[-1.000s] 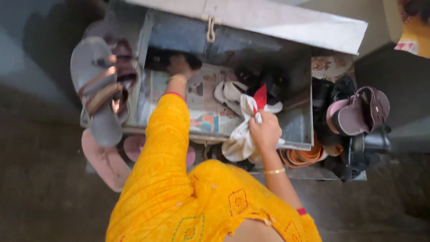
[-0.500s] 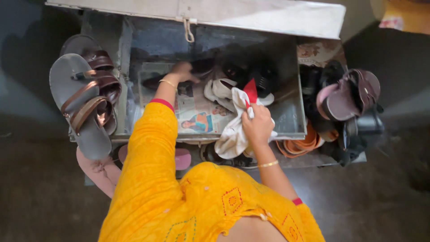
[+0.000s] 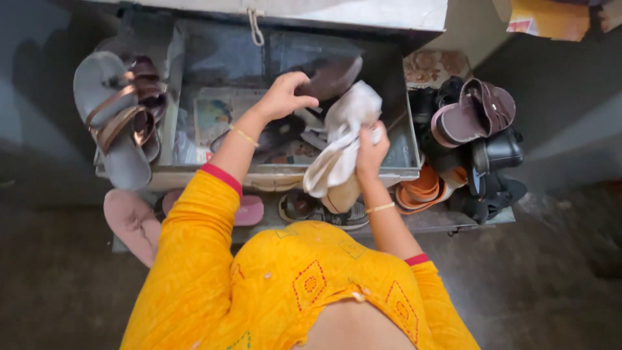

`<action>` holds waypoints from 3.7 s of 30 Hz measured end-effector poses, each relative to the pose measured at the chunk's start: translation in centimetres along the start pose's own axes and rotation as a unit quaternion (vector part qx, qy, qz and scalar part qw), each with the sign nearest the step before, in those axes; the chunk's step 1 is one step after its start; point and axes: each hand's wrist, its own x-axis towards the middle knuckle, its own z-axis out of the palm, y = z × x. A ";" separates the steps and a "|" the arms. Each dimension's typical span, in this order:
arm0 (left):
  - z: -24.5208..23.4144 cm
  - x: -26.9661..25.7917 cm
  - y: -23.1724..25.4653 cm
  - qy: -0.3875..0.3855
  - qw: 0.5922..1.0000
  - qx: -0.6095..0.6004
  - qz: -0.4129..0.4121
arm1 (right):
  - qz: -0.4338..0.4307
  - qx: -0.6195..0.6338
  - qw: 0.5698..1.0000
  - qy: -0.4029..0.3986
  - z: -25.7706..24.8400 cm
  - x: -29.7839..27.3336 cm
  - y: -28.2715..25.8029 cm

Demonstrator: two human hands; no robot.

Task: The person wipes several pairs of shoes with a cloth, then arranges them inside a metal shoe cabinet. The person handles sandals, flats, and sneakers, placing them on shelves and closing the cabinet lid at the end.

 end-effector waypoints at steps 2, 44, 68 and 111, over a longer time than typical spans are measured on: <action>0.2 -1.2 2.5 0.076 0.979 0.157 0.105 | -0.001 0.114 0.993 0.037 0.2 0.2 -0.9; 11.9 -14.8 14.3 0.017 0.680 -0.696 -0.232 | -0.250 -0.341 0.902 -0.093 3.6 -6.3 -13.6; 9.2 -10.8 15.0 0.095 0.744 -0.629 -0.207 | -0.166 -0.332 0.896 -0.246 0.7 -10.8 -15.6; -0.8 -8.3 -15.9 -0.535 0.642 0.437 -0.334 | -0.213 -0.489 0.845 -0.050 -5.6 -1.1 -3.6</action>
